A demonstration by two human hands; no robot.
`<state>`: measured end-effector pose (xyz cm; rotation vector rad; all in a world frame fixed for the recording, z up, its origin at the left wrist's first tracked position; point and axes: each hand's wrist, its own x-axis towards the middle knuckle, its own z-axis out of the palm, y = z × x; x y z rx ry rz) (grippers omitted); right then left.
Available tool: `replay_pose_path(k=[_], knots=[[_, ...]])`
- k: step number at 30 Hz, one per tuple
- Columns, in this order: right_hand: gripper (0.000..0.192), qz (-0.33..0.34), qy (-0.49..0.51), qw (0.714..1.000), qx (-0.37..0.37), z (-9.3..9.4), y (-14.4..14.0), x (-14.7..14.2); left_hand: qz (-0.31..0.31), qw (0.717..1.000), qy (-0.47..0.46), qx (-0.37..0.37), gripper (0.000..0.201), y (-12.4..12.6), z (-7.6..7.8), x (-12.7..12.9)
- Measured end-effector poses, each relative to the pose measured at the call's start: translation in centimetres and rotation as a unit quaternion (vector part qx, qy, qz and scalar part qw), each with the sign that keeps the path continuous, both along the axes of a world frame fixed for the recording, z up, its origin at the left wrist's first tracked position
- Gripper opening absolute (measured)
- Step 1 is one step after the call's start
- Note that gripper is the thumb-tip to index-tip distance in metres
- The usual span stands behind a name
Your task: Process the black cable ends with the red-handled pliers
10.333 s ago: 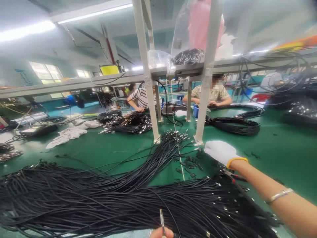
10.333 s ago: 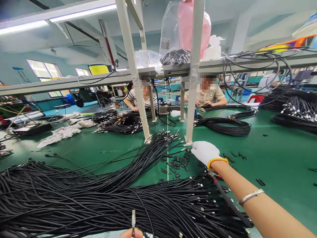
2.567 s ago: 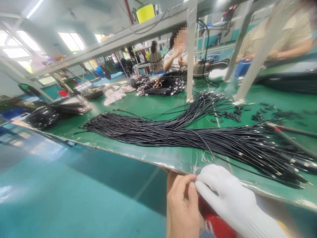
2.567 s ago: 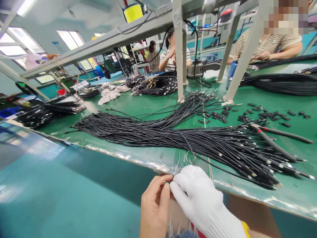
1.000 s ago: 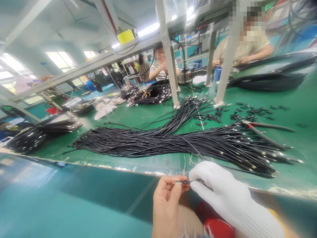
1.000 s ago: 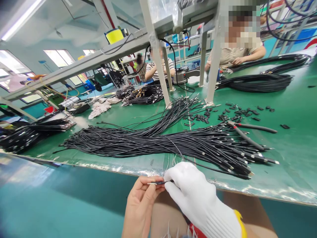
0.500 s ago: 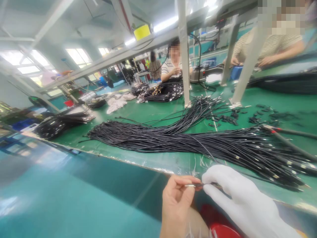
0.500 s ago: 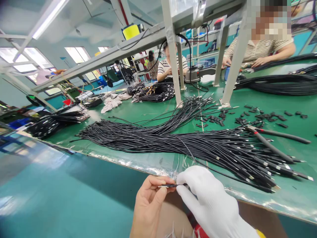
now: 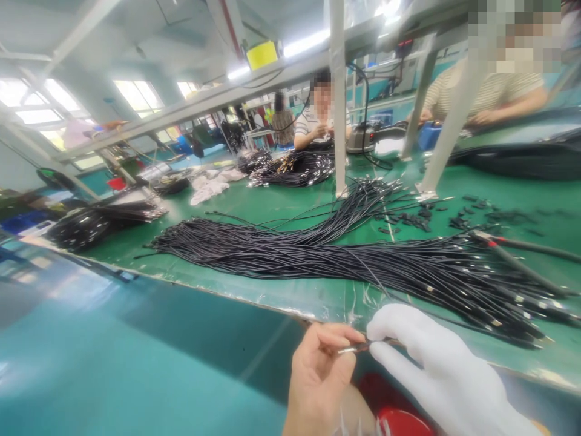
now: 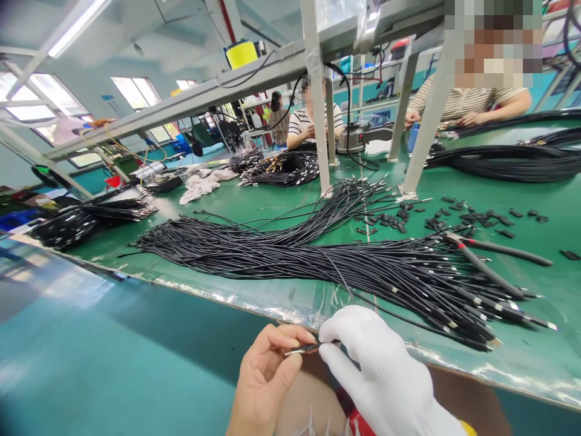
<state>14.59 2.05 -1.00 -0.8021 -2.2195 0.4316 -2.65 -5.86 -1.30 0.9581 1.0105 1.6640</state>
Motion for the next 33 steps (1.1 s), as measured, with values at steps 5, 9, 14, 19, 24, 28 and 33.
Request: replay_pose_path(k=[5, 9, 14, 19, 24, 28, 33], knots=[[0.008, 0.000, -0.001, 1.000, 0.012, 0.3, 0.0, 0.0, -0.014, 1.000, -0.008, -0.005, 0.013, -0.1, 0.1, -0.2], [0.009, 0.004, 0.003, 0.999, 0.042, 0.5, 0.0, 0.0, -0.005, 1.000, 0.009, -0.003, 0.011, -0.2, 0.0, -0.1], [0.007, -0.007, 0.008, 0.998, 0.056, 0.9, -0.2, 0.2, 0.015, 0.999, 0.045, 0.004, 0.009, -0.4, -0.2, 0.2], [0.008, -0.008, 0.027, 0.994, 0.105, 0.7, -0.4, -0.1, 0.032, 0.996, 0.082, 0.021, 0.006, -0.5, -0.7, 0.4], [0.016, -0.067, 0.043, 0.973, 0.218, 0.3, -0.6, -0.5, 0.056, 0.985, 0.151, 0.065, 0.008, -0.2, -1.5, -0.1], [0.021, -0.059, 0.035, 0.956, 0.287, 0.0, -0.6, -0.1, 0.072, 0.950, 0.251, 0.172, 0.020, 0.1, -1.6, -0.7], [0.019, -0.059, 0.028, 0.949, 0.308, 0.4, -0.6, -0.4, 0.070, 0.945, 0.251, 0.199, 0.023, 0.2, -2.2, -0.9]])
